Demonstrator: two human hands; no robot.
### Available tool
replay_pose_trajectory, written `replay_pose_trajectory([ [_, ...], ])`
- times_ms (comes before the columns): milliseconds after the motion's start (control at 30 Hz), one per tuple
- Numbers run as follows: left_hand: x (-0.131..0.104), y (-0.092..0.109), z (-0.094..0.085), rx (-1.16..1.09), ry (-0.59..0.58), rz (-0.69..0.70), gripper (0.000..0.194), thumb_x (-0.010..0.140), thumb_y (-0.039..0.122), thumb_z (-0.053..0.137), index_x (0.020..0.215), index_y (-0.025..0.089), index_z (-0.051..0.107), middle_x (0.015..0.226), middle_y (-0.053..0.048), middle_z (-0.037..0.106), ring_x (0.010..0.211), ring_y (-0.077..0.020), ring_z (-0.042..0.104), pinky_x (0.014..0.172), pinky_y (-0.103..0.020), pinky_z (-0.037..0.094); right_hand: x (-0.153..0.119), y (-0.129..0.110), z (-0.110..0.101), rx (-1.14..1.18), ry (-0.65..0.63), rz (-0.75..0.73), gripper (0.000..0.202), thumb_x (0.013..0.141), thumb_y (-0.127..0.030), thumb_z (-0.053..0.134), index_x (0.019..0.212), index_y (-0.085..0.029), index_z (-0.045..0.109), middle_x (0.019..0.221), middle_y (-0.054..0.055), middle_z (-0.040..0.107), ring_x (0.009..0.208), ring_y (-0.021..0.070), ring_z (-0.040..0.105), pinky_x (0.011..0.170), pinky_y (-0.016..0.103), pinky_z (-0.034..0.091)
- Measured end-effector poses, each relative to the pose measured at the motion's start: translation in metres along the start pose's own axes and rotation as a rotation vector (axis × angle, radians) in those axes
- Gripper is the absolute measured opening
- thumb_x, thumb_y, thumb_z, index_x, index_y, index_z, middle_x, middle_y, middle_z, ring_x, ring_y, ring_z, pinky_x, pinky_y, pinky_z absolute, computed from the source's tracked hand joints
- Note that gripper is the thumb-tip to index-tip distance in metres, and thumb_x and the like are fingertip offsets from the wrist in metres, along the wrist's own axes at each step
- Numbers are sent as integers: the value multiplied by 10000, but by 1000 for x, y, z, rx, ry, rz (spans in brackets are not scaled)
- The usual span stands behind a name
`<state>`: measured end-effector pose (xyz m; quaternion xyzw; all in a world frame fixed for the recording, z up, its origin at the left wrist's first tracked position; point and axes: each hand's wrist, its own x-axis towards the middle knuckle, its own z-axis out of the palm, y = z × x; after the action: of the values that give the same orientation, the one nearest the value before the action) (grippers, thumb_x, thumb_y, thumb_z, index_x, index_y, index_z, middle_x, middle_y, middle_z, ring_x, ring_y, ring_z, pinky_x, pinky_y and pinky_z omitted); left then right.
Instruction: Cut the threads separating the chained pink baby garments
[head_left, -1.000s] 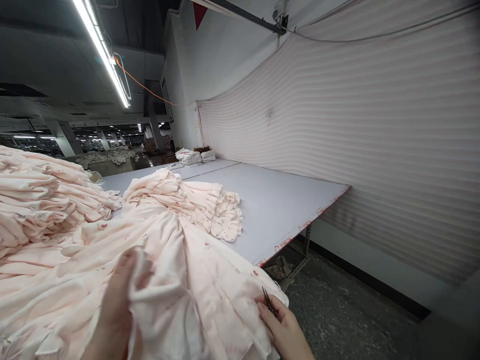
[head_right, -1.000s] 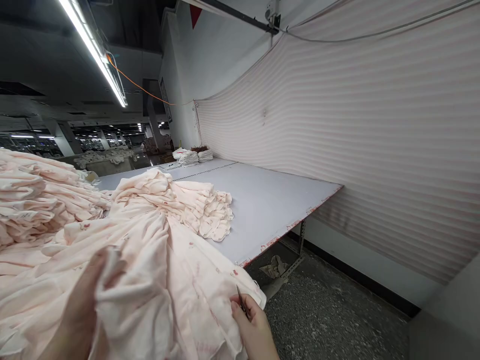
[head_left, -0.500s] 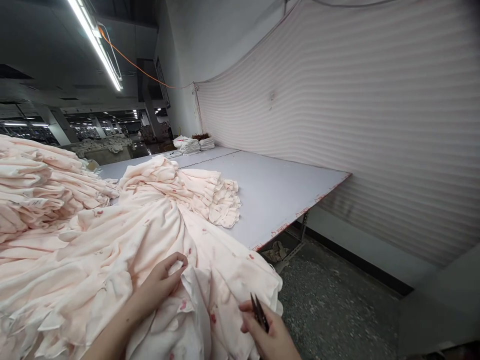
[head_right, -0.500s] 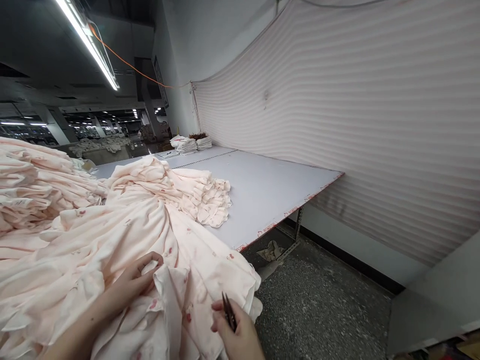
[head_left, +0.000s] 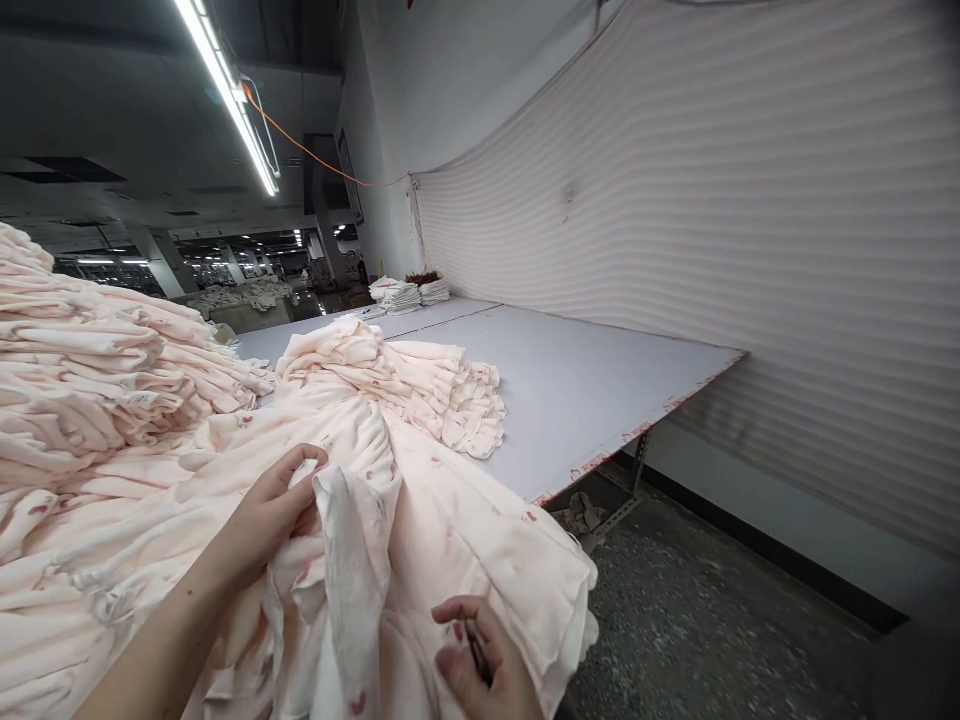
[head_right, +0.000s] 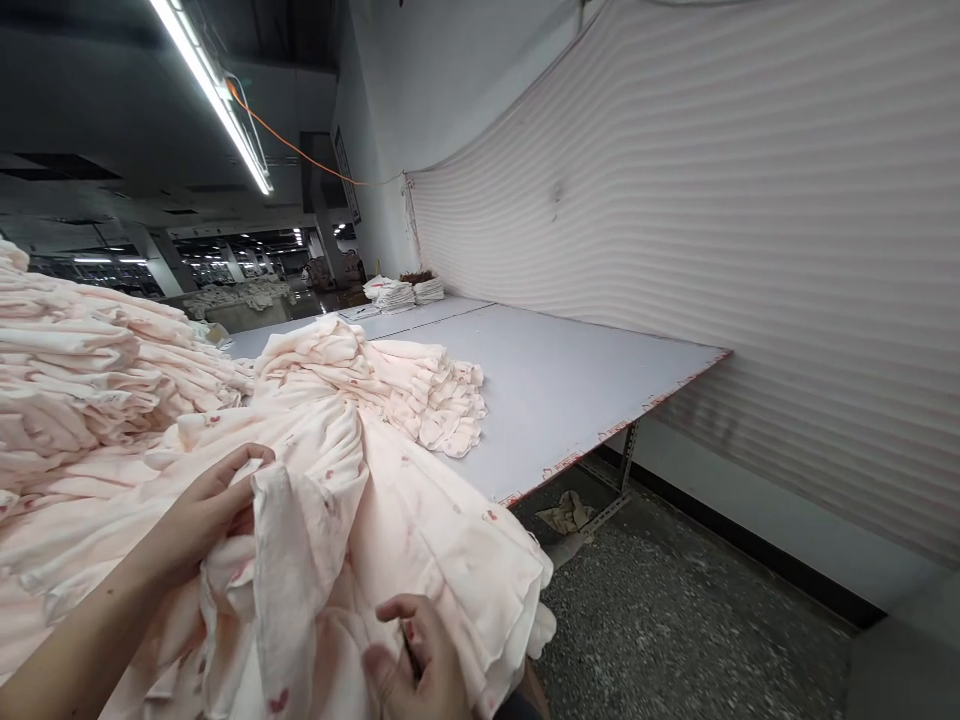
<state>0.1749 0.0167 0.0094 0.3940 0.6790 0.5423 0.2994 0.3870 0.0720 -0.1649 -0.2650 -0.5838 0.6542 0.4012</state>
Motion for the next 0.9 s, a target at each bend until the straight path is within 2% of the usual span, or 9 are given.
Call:
replay_pose_trajectory([
  [67,-4,2,0,62,-48,-22,263,846,481,559,882,243,452,516,121,317,417,-58,238,398,-140,178,-5,7,17,7,-46,-65,442,618,-480,760,973,-233,673,939,41,648,745,204,590,692,281,475],
  [167,-10,6,-5,253,-125,21,248,857,462,541,841,222,484,522,115,347,430,-54,239,409,-138,179,-2,9,31,24,-58,-51,256,714,-446,701,772,-200,665,749,14,619,715,189,583,652,252,459],
  [300,-18,10,-41,501,12,86,188,860,393,528,799,216,513,659,54,589,445,-71,363,435,-157,276,19,-4,13,208,-8,96,370,786,-549,636,778,-180,647,660,-4,613,652,170,576,630,254,468],
  [467,-23,5,-64,580,47,9,178,803,396,592,759,230,550,605,51,623,436,-117,444,445,-186,330,42,-31,-5,397,48,280,431,680,-522,759,902,-164,674,729,28,679,666,197,627,534,247,467],
  [567,-26,3,-49,759,37,19,255,783,491,604,791,241,657,581,26,655,501,-181,558,525,-234,383,55,-45,-8,436,28,207,369,725,-473,747,936,-180,666,821,27,715,739,202,652,603,255,490],
  [633,-28,3,-33,839,17,37,365,795,568,563,927,258,705,825,-39,741,733,-260,651,682,-302,435,64,-52,-11,458,41,148,350,757,-477,721,962,-203,650,865,11,724,770,194,656,654,258,493],
  [733,-28,1,-5,887,-22,24,576,803,634,513,1246,273,589,1235,-109,646,1118,-362,571,912,-432,397,75,-58,-12,460,46,123,385,764,-526,695,979,-213,633,864,-1,725,752,186,659,672,264,492],
  [833,-18,-2,28,887,-36,132,723,770,596,589,1393,270,421,1315,-119,555,1142,-351,558,925,-455,418,79,-66,-5,430,2,131,395,766,-537,687,943,-186,647,792,7,716,677,185,649,628,271,487],
  [900,-6,-4,48,828,-85,273,704,707,527,693,1323,252,491,1350,-108,503,1172,-329,537,941,-426,434,80,-75,2,397,-29,137,383,769,-521,690,920,-170,661,708,-2,690,586,163,617,574,260,471],
])
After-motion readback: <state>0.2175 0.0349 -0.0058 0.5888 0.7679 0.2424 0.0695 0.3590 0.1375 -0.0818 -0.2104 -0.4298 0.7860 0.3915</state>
